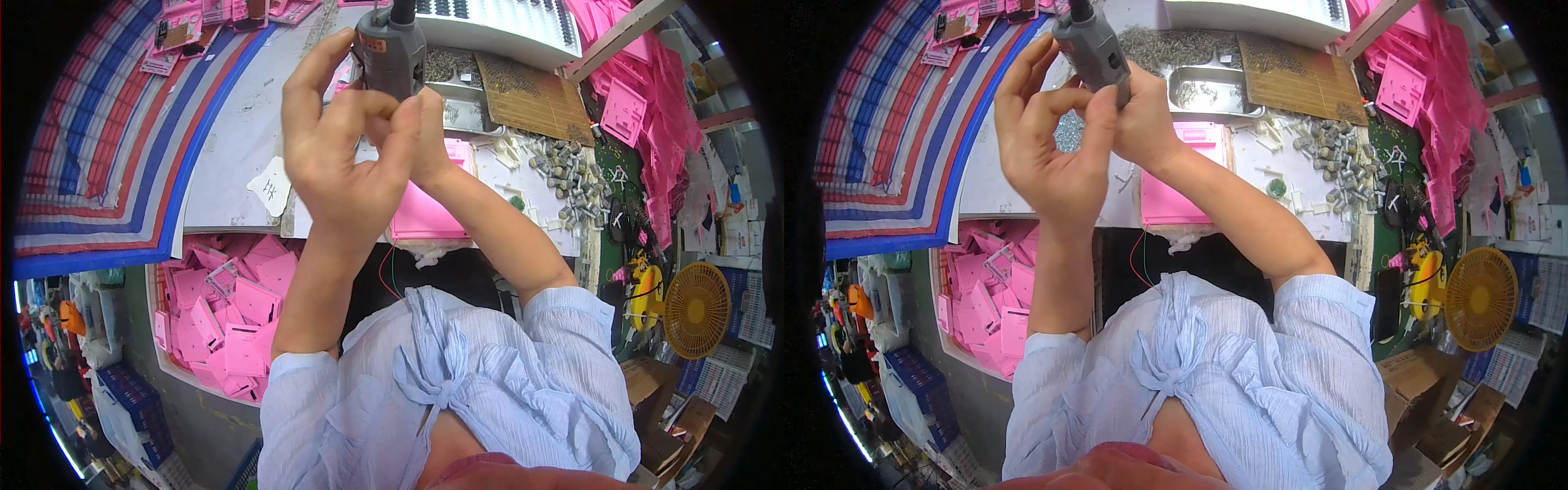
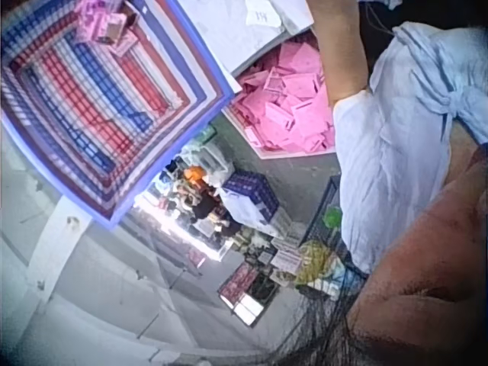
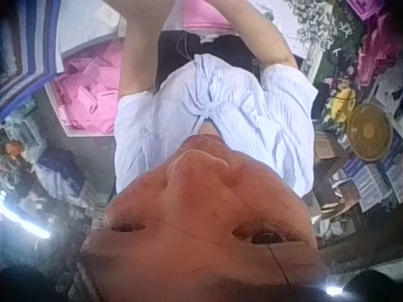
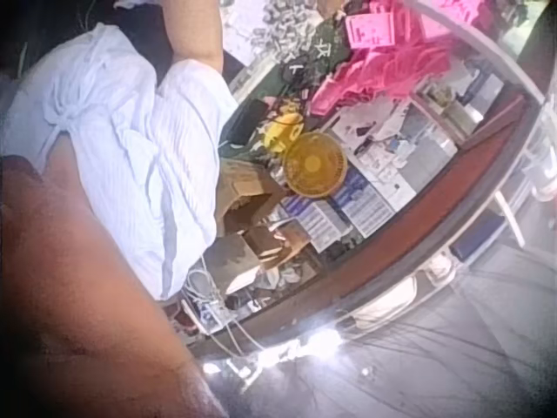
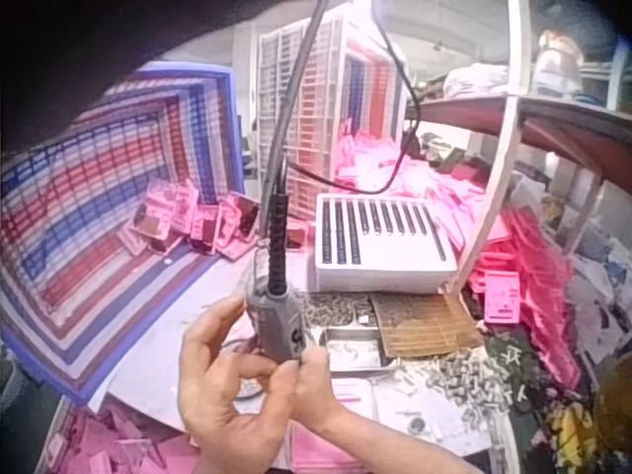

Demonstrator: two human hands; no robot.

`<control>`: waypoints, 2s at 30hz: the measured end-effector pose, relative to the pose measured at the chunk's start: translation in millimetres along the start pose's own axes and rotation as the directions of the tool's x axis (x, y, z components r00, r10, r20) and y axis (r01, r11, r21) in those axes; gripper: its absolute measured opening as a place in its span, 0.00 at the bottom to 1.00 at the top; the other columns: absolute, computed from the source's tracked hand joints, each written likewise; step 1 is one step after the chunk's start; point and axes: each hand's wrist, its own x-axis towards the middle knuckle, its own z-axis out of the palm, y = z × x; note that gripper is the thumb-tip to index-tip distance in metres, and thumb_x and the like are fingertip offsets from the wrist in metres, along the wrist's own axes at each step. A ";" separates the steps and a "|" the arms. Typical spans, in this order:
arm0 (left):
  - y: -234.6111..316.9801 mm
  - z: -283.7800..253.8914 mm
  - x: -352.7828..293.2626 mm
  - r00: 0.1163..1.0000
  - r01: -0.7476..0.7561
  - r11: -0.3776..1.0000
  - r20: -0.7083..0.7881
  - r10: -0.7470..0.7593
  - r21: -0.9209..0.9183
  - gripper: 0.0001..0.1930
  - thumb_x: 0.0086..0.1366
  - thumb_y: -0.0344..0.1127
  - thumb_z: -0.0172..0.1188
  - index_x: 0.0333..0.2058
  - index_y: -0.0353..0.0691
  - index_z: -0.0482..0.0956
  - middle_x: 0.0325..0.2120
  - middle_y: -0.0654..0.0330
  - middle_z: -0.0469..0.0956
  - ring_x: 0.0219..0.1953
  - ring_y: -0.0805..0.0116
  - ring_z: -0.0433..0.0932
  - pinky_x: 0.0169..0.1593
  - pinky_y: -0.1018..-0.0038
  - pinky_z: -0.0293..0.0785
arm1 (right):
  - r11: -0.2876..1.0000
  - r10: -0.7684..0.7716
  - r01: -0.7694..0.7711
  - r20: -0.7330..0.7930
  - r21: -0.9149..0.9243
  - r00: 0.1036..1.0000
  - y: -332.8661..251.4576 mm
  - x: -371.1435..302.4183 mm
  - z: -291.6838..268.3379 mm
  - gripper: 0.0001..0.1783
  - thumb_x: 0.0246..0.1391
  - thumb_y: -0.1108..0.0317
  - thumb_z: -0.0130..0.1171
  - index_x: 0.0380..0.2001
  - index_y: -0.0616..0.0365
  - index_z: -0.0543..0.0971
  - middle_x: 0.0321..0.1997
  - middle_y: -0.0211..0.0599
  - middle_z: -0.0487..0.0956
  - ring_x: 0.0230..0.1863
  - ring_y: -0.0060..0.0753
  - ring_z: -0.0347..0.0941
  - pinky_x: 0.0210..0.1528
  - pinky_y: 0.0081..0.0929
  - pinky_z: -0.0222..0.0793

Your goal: Assembling and soldering components of a pink toy electronic device at a factory workbench.

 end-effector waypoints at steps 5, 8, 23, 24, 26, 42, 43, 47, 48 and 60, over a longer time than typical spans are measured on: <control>7.5 12.8 7.3 0.998 0.004 0.987 -0.057 0.006 0.162 0.05 0.58 0.21 0.69 0.31 0.32 0.82 0.56 0.45 0.73 0.59 0.52 0.77 0.54 0.66 0.79 | 0.998 0.056 -0.056 -0.012 -0.002 0.998 12.1 0.4 -3.6 0.10 0.57 0.72 0.66 0.41 0.63 0.80 0.31 0.30 0.82 0.31 0.16 0.74 0.31 0.20 0.73; 7.4 10.9 15.0 0.996 0.012 0.991 -0.087 0.000 0.134 0.06 0.55 0.21 0.69 0.30 0.31 0.81 0.52 0.44 0.74 0.53 0.54 0.78 0.55 0.62 0.77 | 0.970 -0.192 0.183 -0.043 -0.158 0.980 -7.6 3.0 6.6 0.08 0.59 0.71 0.64 0.37 0.64 0.79 0.30 0.30 0.81 0.30 0.17 0.75 0.31 0.21 0.74; -15.4 -69.7 -152.1 0.771 0.566 0.822 0.319 -0.552 0.055 0.05 0.60 0.23 0.67 0.35 0.34 0.82 0.36 0.53 0.84 0.38 0.56 0.84 0.43 0.68 0.77 | 0.949 0.309 -0.313 0.093 0.036 0.947 -0.6 -45.8 -11.2 0.05 0.60 0.78 0.61 0.38 0.67 0.76 0.18 0.33 0.73 0.17 0.22 0.68 0.22 0.24 0.68; -15.5 -68.8 -156.9 0.755 0.583 0.811 0.334 -0.563 0.050 0.05 0.60 0.23 0.67 0.35 0.34 0.82 0.35 0.53 0.84 0.37 0.56 0.83 0.42 0.68 0.77 | 0.951 0.302 -0.306 0.087 0.034 0.949 1.3 -47.5 -12.5 0.05 0.60 0.78 0.60 0.38 0.66 0.76 0.18 0.32 0.73 0.16 0.22 0.68 0.22 0.24 0.67; -18.1 -67.8 -164.4 0.749 0.583 0.811 0.352 -0.562 0.055 0.04 0.62 0.23 0.65 0.36 0.34 0.82 0.35 0.54 0.84 0.37 0.59 0.83 0.41 0.70 0.77 | 0.954 0.281 -0.290 0.118 0.070 0.952 7.2 -48.2 -14.2 0.04 0.60 0.79 0.59 0.39 0.66 0.75 0.18 0.33 0.73 0.16 0.22 0.67 0.23 0.26 0.68; -23.6 -58.6 -193.6 0.830 0.415 0.899 0.347 -0.437 0.141 0.10 0.53 0.32 0.74 0.32 0.44 0.81 0.33 0.63 0.83 0.34 0.63 0.79 0.43 0.65 0.67 | 0.925 0.074 0.088 0.402 -0.369 0.913 12.7 -62.7 -11.1 0.11 0.52 0.85 0.62 0.32 0.61 0.71 0.26 0.36 0.77 0.22 0.22 0.71 0.26 0.24 0.71; -22.8 -58.6 -191.6 0.832 0.400 0.903 0.353 -0.429 0.156 0.10 0.53 0.30 0.73 0.33 0.43 0.82 0.33 0.63 0.84 0.34 0.63 0.80 0.44 0.66 0.68 | 0.946 0.112 0.014 0.365 -0.324 0.924 12.8 -65.4 -11.9 0.11 0.52 0.86 0.62 0.32 0.61 0.71 0.26 0.36 0.77 0.22 0.22 0.71 0.25 0.24 0.71; -23.1 -52.5 -177.9 0.843 0.364 0.915 0.356 -0.403 0.174 0.11 0.53 0.26 0.71 0.36 0.41 0.83 0.34 0.62 0.84 0.35 0.63 0.81 0.47 0.67 0.68 | 0.983 0.146 -0.178 0.361 0.055 0.921 -2.6 -50.2 -19.0 0.09 0.65 0.66 0.57 0.44 0.55 0.72 0.18 0.27 0.66 0.17 0.22 0.62 0.25 0.29 0.67; -21.6 -51.4 -177.4 0.840 0.366 0.915 0.361 -0.404 0.170 0.11 0.53 0.26 0.71 0.36 0.41 0.83 0.34 0.62 0.84 0.35 0.63 0.80 0.47 0.66 0.67 | 0.960 0.131 -0.213 0.380 0.182 0.916 -9.2 -45.0 -17.1 0.12 0.68 0.59 0.55 0.48 0.53 0.71 0.16 0.24 0.62 0.17 0.23 0.59 0.26 0.30 0.66; -12.7 -52.2 -169.2 0.831 0.305 0.936 0.432 -0.352 0.176 0.09 0.53 0.31 0.72 0.33 0.43 0.81 0.29 0.65 0.81 0.33 0.65 0.78 0.46 0.66 0.65 | 0.883 0.154 -0.272 0.313 0.382 0.937 -24.2 -70.6 -15.6 0.10 0.59 0.72 0.63 0.36 0.64 0.71 0.24 0.39 0.77 0.25 0.26 0.75 0.28 0.23 0.72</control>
